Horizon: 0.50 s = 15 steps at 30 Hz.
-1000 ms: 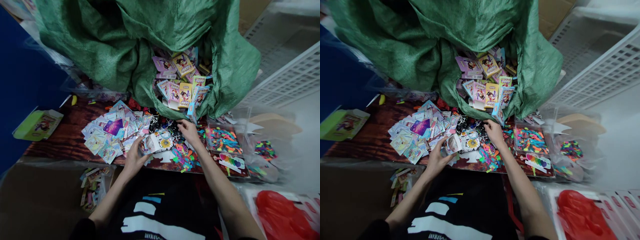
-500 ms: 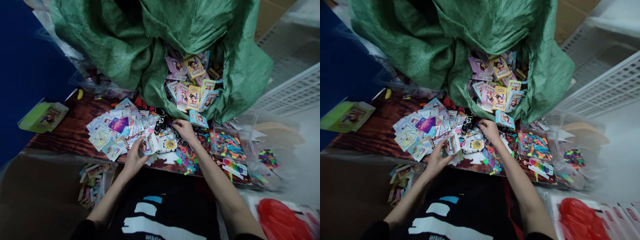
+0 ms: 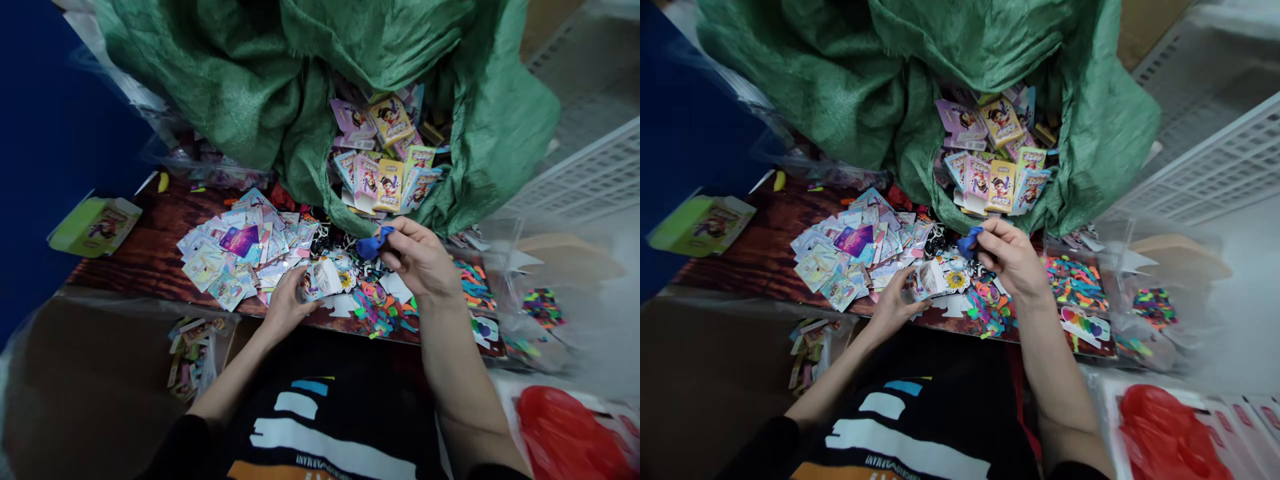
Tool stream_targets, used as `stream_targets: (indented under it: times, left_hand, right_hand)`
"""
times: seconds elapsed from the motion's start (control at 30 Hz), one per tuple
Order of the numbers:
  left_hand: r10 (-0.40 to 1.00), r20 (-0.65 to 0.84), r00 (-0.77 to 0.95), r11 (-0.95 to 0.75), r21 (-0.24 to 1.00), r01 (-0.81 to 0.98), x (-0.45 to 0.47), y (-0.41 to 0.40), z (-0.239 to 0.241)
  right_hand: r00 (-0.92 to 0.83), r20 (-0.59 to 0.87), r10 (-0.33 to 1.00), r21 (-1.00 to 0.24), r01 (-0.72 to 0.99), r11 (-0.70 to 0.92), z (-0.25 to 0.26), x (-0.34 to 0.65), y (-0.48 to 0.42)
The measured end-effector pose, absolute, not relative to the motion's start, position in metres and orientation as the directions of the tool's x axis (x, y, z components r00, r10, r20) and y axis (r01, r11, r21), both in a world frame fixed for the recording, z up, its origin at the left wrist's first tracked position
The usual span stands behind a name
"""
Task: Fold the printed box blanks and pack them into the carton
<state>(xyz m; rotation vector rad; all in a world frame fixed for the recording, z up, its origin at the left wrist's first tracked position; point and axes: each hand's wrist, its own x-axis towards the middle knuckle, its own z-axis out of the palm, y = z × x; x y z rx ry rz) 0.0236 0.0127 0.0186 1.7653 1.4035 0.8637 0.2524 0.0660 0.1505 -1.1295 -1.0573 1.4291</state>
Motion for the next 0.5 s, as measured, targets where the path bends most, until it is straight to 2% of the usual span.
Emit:
stream_targets:
  times: [0.07,0.13,0.23,0.3,0.37,0.43,0.5]
  left_hand:
    - [0.978,0.069,0.195,-0.162,0.839,0.519,0.025,0.011,0.019]
    - [0.977,0.076,0.198,-0.173,0.828,0.534,0.026,0.01,0.019]
    - [0.973,0.099,0.206,-0.204,0.786,0.584,0.029,0.008,0.02]
    - [0.966,0.117,0.231,-0.24,0.74,0.629,0.032,0.007,0.021]
    - [0.958,0.126,0.258,-0.271,0.698,0.663,0.034,0.006,0.021]
    - [0.955,0.126,0.269,-0.282,0.671,0.686,0.036,0.007,0.021]
    - [0.957,0.128,0.262,-0.281,0.651,0.705,0.037,0.008,0.021]
  right_hand:
    - [-0.169,-0.173,0.97,-0.968,-0.151,-0.198,0.144,0.246,0.06]
    - [-0.268,-0.205,0.941,-0.975,-0.026,-0.22,0.131,0.238,0.055]
    - [-0.275,-0.119,0.954,-0.944,0.33,-0.022,0.108,0.223,0.048]
    - [-0.243,-0.046,0.969,-0.786,0.608,0.115,0.099,0.214,0.042]
    - [-0.237,-0.062,0.97,-0.569,0.807,0.161,0.096,0.206,0.036]
    - [-0.243,-0.125,0.962,-0.41,0.895,0.173,0.097,0.201,0.031]
    - [-0.28,-0.159,0.947,-0.377,0.904,0.203,0.1,0.199,0.029]
